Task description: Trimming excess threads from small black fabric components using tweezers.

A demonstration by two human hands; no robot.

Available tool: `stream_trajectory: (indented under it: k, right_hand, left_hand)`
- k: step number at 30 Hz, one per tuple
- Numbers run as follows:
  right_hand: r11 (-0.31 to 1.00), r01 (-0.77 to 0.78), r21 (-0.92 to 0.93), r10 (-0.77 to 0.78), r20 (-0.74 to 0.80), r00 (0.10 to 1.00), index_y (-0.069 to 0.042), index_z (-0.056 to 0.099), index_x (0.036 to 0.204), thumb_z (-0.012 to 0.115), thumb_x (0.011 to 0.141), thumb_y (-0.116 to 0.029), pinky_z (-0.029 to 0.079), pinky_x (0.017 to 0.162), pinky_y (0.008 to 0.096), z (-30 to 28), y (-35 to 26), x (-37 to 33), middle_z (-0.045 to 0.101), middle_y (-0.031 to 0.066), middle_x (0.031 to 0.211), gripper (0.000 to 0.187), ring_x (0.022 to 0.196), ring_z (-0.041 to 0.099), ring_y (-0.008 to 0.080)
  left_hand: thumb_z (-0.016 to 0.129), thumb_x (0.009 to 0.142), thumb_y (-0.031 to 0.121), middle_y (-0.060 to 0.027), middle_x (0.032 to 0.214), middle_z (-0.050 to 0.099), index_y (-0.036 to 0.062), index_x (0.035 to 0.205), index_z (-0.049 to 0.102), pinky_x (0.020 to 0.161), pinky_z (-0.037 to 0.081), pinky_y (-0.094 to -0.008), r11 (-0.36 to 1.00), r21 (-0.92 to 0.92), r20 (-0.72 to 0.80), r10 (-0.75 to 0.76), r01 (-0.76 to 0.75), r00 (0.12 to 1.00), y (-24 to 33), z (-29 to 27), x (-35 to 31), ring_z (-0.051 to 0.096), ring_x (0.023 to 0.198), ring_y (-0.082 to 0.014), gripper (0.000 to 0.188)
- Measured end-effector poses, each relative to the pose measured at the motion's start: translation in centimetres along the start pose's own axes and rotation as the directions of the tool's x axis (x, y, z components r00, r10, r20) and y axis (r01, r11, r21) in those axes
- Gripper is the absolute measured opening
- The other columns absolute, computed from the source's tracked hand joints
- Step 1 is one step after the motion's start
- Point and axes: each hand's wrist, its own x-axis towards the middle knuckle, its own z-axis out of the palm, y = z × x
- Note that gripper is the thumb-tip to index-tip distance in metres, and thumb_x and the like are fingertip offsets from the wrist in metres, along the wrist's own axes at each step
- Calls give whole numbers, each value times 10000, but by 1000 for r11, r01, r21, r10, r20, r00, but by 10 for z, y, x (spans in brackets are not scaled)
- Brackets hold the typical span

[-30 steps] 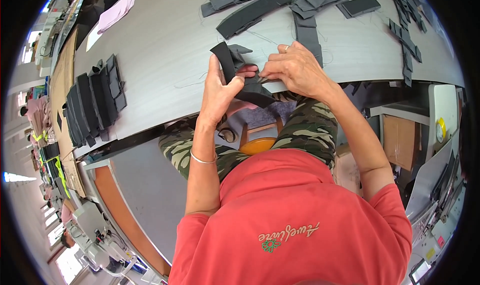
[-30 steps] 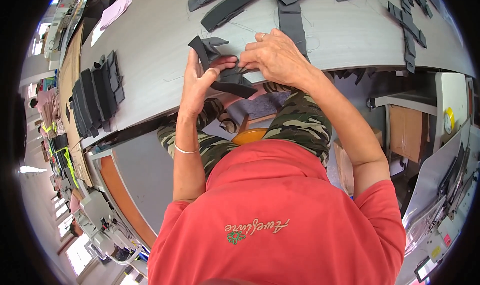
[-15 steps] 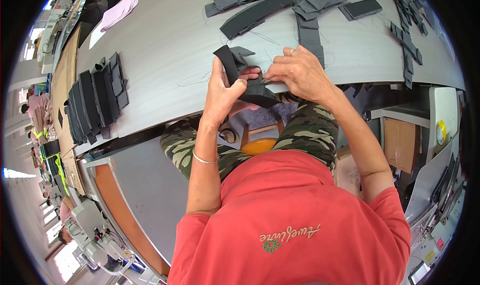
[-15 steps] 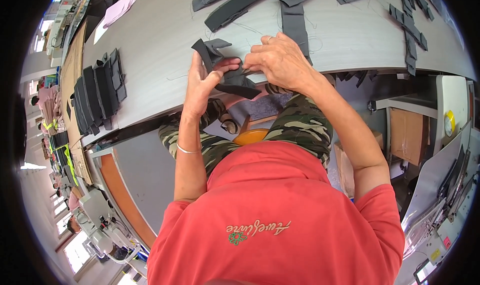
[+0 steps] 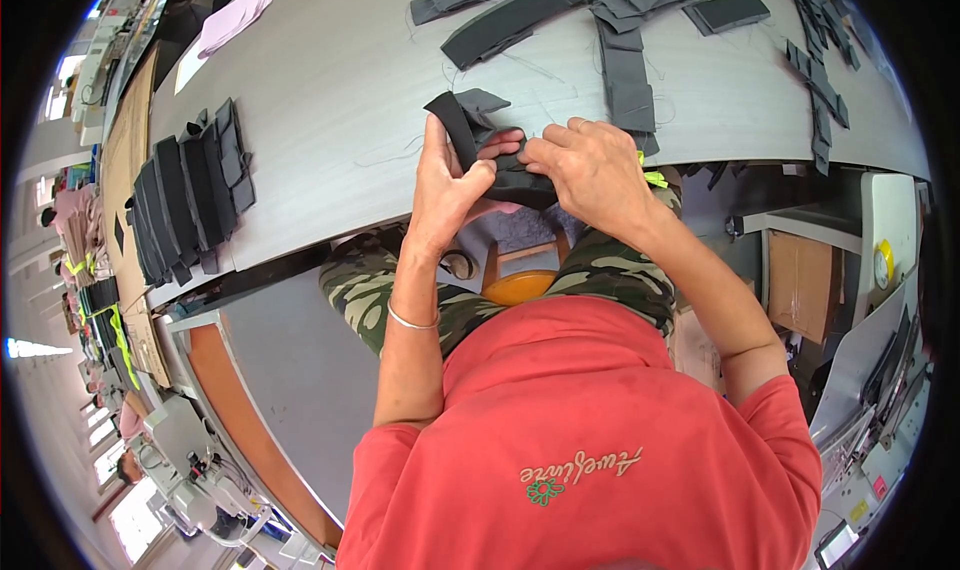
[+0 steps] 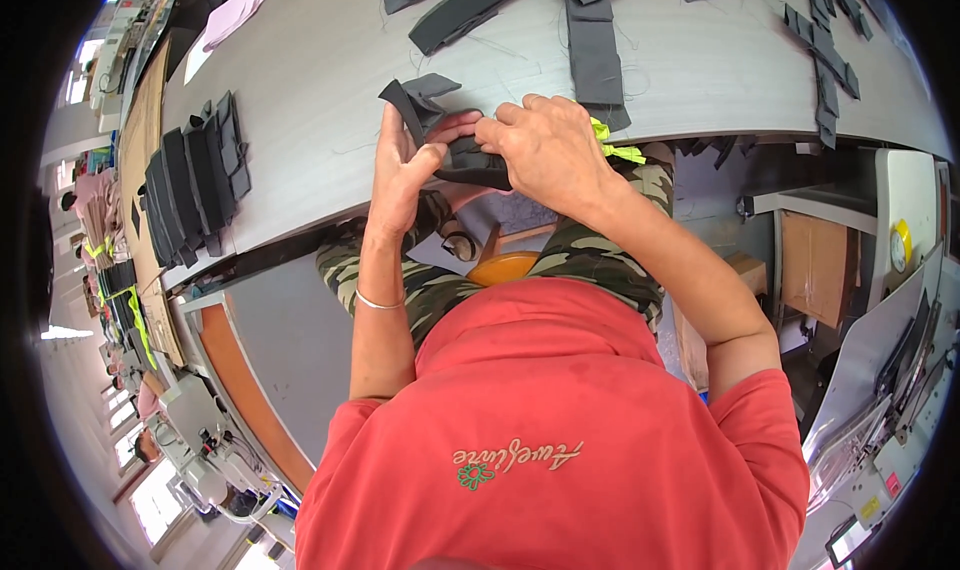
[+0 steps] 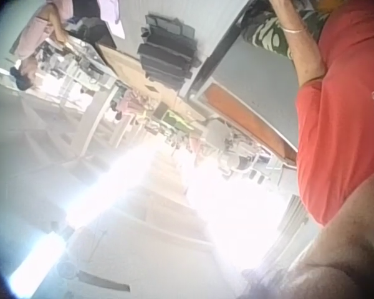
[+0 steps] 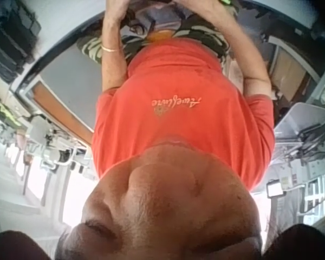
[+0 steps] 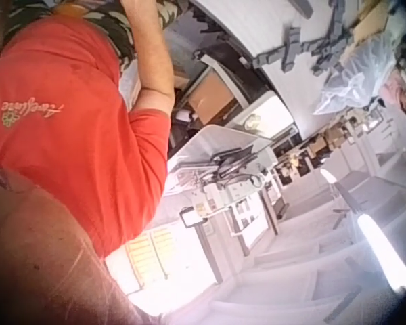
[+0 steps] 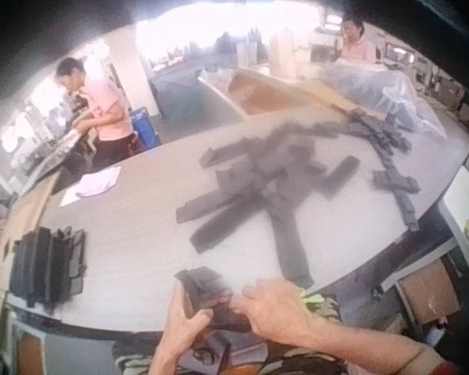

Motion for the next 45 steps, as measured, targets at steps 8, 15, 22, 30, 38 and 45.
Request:
stream_trajectory:
  k: [8,15,22,30,38,45]
  right_hand:
    - [998,-26,-48,26,-6,1000,-122,681,841,611,758,-90,466,611,366,5,-8,0,653,36,766,113,703,597,235]
    - [1000,2,-7,-2,-41,999,-115,675,837,625,761,-107,437,608,359,9,-5,2,650,22,766,91,701,584,222]
    - [999,19,28,-18,-52,998,-112,676,837,630,765,-114,412,601,359,10,-2,2,644,15,763,85,696,569,217]
    - [1000,-8,11,8,-12,1000,-114,688,860,620,762,-92,394,651,368,5,-3,-1,640,9,776,121,729,559,213]
    - [999,33,25,-33,-22,999,-109,671,863,612,775,-90,357,676,373,8,0,3,631,8,772,108,732,538,226]
    - [998,37,53,-37,-5,999,-107,666,858,622,765,-83,355,680,378,9,2,5,638,20,791,105,743,548,236]
  left_hand:
    - [434,782,-72,-216,1149,563,34,1173,301,660,620,-362,1000,-1,-3,-3,3,1000,-1,-1,0,597,1074,-257,427]
    - [437,788,-65,-212,1148,565,32,1159,300,626,621,-355,1000,-15,-4,-3,3,1000,-1,-3,2,617,1037,-252,407]
    - [438,789,-67,-215,1149,562,31,1159,299,624,620,-352,1000,-18,1,-7,7,1000,-1,-3,2,613,1051,-257,407]
    - [441,778,-60,-210,1154,556,33,1211,298,628,621,-356,999,-32,9,2,-2,1000,-3,-5,2,598,1075,-253,465]
    - [438,774,-68,-208,1148,558,30,1210,300,646,621,-362,1000,-23,-6,-7,7,1000,3,0,0,601,1067,-257,467]
    - [450,765,-78,-181,1169,536,8,1248,334,801,537,-355,999,-8,-28,31,-31,999,-1,-2,-2,583,1087,-248,504]
